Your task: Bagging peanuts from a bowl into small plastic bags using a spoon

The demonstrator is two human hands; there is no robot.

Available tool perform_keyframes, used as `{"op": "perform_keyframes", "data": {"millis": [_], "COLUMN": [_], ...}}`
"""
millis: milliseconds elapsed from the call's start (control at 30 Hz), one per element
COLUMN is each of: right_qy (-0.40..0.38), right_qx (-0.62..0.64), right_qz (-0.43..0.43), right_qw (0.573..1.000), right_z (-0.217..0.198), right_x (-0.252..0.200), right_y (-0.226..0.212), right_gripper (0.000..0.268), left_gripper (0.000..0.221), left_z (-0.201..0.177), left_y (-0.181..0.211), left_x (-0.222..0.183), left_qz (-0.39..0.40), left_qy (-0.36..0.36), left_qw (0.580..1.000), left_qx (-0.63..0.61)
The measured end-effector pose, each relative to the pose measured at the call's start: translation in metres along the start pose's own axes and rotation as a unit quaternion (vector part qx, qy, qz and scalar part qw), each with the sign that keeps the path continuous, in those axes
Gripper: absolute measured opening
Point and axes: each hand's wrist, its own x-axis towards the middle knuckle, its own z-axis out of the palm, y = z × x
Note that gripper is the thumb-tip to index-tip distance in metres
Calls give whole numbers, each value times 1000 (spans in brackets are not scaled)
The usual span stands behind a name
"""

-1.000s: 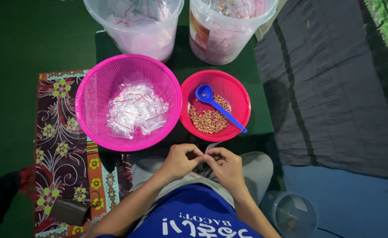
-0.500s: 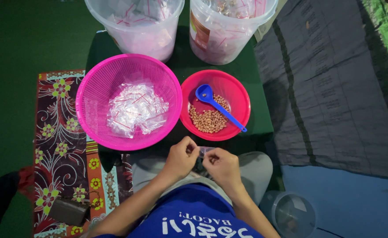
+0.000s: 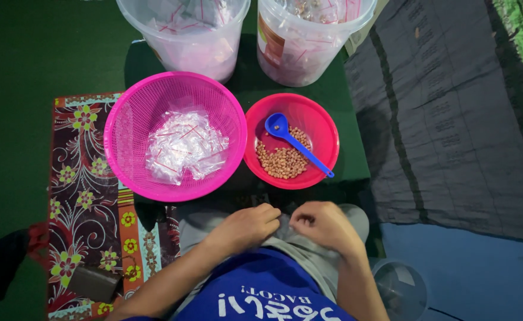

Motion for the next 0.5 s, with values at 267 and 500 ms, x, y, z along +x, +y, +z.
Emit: {"op": "perform_keyframes", "data": {"millis": [267, 500], "right_qy": [422, 369], "right_qx": [-181, -10], "right_qz": [-18, 116], "right_qw": [888, 922], "right_z": [-2, 17], "right_x": [12, 24], "right_y": [48, 75], "right_gripper": [43, 28], "left_gripper": [13, 17], "left_z": [6, 19], "left_y": [-5, -11], "left_x": [1, -8], "left_qz": [-5, -23], "left_qy": [37, 41], "left_qw": [999, 999], "left_qx": [11, 4]}}
